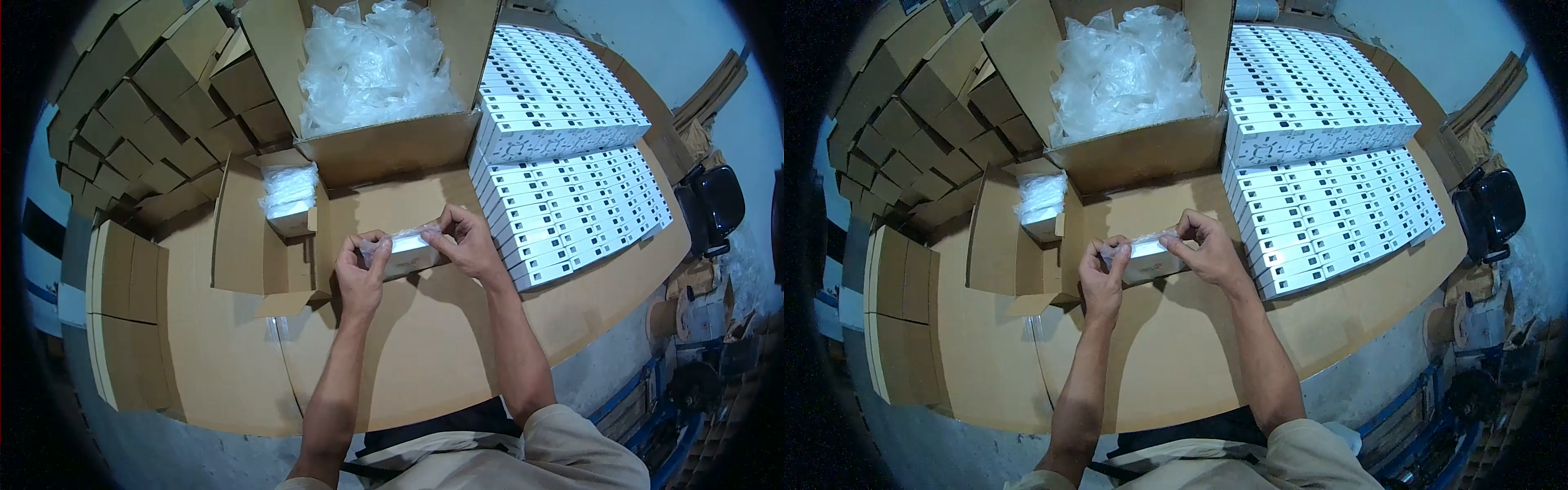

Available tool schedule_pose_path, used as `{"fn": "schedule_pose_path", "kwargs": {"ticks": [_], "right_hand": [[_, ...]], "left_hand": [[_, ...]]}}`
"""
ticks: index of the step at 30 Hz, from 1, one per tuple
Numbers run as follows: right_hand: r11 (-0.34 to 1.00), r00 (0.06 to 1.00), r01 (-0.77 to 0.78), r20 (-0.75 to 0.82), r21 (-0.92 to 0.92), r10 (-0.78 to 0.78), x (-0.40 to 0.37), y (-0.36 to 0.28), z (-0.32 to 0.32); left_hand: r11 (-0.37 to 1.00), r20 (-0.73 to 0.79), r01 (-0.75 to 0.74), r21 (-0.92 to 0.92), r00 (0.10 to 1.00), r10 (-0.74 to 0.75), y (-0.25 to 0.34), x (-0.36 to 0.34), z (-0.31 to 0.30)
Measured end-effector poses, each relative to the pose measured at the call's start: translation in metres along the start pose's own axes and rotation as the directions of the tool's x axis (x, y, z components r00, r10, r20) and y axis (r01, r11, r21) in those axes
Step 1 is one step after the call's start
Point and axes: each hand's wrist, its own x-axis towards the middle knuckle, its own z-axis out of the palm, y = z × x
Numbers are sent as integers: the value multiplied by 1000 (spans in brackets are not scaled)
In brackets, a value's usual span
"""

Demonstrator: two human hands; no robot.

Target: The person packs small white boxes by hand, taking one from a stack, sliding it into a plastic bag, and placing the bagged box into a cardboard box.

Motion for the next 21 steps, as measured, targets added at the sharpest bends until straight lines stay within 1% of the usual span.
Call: {"fn": "schedule_pose_path", "kwargs": {"ticks": [2,4,6,7,9,11,14,17,20,21], "right_hand": [[999,999,-29,-14,13,29,-1,-5,2],[987,993,122,-23,109,-120,-3,-11,9],[970,974,217,43,106,-222,-2,-11,7],[969,962,240,120,62,-246,-2,-10,0],[969,949,245,211,-34,-233,-3,-10,-4],[969,959,202,231,-142,-166,-5,-12,-4],[956,966,177,229,-233,-122,-3,-6,-4],[948,968,175,220,-265,-118,-1,-5,-5],[960,980,86,197,-268,-33,-2,-9,-6],[962,981,88,191,-260,-38,-2,-10,-5]], "left_hand": [[999,-16,12,32,1000,-12,1,-1,1],[999,-49,2,39,999,0,-2,1,1],[999,-72,-14,36,997,17,-6,2,2],[999,-79,-25,32,997,28,-9,3,2],[999,-83,-37,24,996,38,-10,2,2],[999,-75,-37,15,996,38,-10,2,3],[999,-62,-26,32,998,28,-9,0,3],[999,-55,-34,21,998,35,-7,0,5],[999,-49,-43,9,998,44,-9,0,5],[999,-49,-41,6,998,41,-9,0,4]]}}
